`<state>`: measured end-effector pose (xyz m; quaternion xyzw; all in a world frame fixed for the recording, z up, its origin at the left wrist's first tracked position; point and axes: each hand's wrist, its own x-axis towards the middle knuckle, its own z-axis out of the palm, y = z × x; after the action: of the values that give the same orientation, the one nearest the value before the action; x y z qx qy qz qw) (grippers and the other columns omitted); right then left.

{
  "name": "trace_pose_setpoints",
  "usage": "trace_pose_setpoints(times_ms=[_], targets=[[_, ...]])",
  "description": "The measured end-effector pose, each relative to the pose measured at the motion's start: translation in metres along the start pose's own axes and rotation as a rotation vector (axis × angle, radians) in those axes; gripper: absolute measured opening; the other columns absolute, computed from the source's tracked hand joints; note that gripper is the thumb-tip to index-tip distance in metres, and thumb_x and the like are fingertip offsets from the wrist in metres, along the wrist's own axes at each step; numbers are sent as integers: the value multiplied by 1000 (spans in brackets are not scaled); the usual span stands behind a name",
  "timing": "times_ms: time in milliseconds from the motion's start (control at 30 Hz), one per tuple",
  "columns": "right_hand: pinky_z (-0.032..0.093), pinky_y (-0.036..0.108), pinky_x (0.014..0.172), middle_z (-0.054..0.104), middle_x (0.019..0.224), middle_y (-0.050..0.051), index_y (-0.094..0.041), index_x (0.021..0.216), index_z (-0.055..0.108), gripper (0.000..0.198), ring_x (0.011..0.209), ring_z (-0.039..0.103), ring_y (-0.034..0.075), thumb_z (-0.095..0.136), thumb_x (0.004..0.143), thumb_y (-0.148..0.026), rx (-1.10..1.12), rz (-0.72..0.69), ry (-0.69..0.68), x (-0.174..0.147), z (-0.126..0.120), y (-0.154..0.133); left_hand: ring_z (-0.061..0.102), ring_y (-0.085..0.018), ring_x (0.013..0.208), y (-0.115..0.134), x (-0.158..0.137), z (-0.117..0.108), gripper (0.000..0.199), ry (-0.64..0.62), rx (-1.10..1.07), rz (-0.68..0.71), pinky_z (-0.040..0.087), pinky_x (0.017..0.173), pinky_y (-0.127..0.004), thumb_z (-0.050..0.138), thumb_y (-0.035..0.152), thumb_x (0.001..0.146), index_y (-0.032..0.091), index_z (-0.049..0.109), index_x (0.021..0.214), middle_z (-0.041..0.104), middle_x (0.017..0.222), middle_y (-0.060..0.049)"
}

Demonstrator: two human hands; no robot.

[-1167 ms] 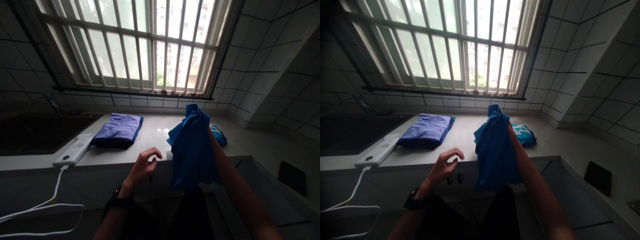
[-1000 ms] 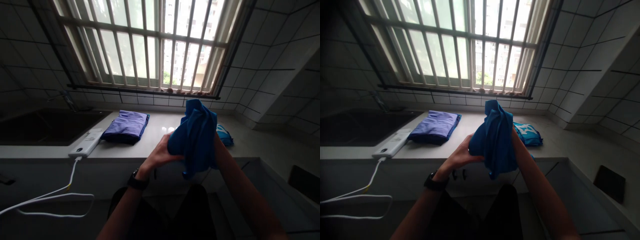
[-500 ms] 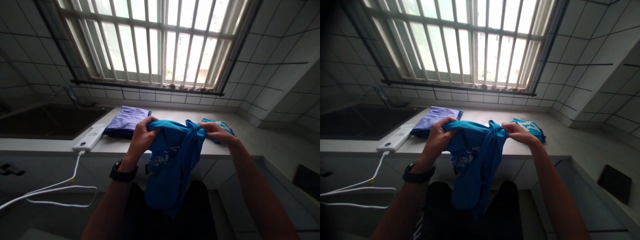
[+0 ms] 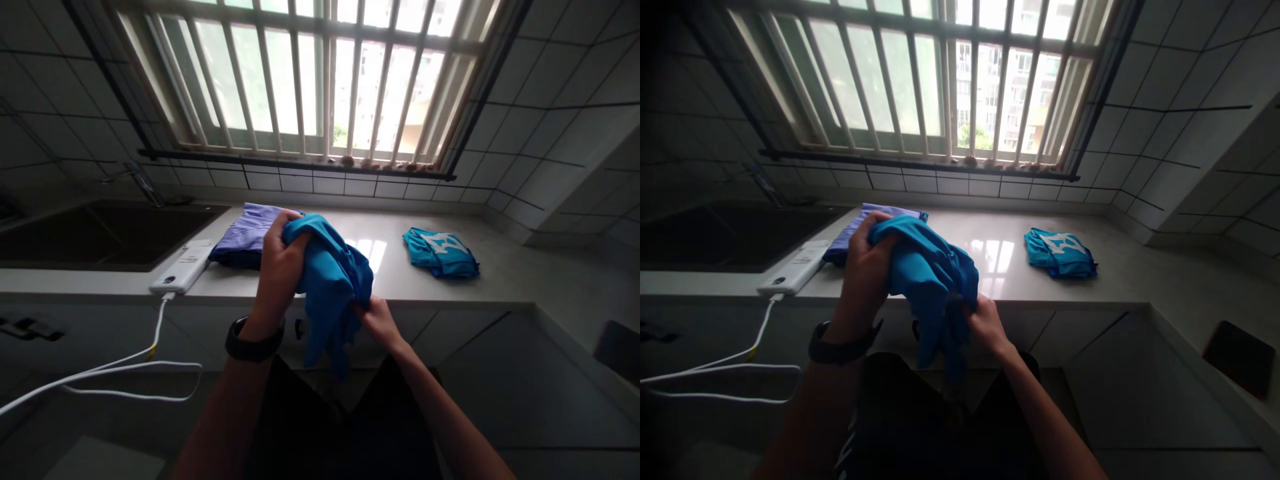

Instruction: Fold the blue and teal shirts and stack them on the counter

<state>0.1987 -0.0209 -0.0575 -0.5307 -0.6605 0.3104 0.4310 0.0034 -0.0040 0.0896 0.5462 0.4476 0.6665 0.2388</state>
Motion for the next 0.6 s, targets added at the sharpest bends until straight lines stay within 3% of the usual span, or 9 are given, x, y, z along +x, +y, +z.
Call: trace_pose_setpoints(times_ms=[133,200,300,367,467,533,600], targets=[[53,37,81,75,92,7,-20,92,72,39,88,67,26,56,91,-57,38,-96,351,23,-43,-3,53,-17,75,-4,-1,-54,16,107,89,-105,48,68,-28,71,32,74,24,60,83,55,77,2],[54,37,83,76,92,6,-21,94,74,33,90,68,26,56,92,-50,24,-179,399,30,-64,-15,53,-18,73,-14,-3,-82,14,115,221,-184,47,66,-30,67,32,73,24,58,82,53,73,2],[54,35,83,77,89,3,-23,94,75,25,89,69,24,56,91,-39,-17,-310,402,37,-80,-41,59,-24,76,-31,-7,-99,21,-151,522,-308,53,71,-37,65,42,70,25,59,81,55,73,1],[54,33,82,76,88,1,-24,94,75,24,88,69,23,54,90,-33,-31,-391,350,42,-79,-62,64,-30,93,-37,-10,-89,38,-374,646,-249,56,86,-44,72,51,63,24,65,89,64,89,-3],[53,32,85,77,92,2,-25,96,77,25,92,70,22,53,89,-26,-67,-473,134,50,-69,-95,59,-34,121,-36,-15,-48,66,-565,507,103,52,102,-45,83,57,58,24,68,114,65,123,-10],[52,30,83,77,92,2,-25,97,78,24,92,70,21,56,88,-25,-126,-480,13,53,-67,-117,64,-29,105,-32,-15,-21,49,-788,329,196,55,91,-39,81,55,70,23,71,105,70,110,-8],[50,29,79,76,85,2,-23,94,78,19,85,69,20,61,88,-29,-203,-468,-39,54,-75,-133,62,-21,78,-31,-10,-7,33,-985,249,140,53,71,-32,73,54,82,21,69,83,68,82,-2]])
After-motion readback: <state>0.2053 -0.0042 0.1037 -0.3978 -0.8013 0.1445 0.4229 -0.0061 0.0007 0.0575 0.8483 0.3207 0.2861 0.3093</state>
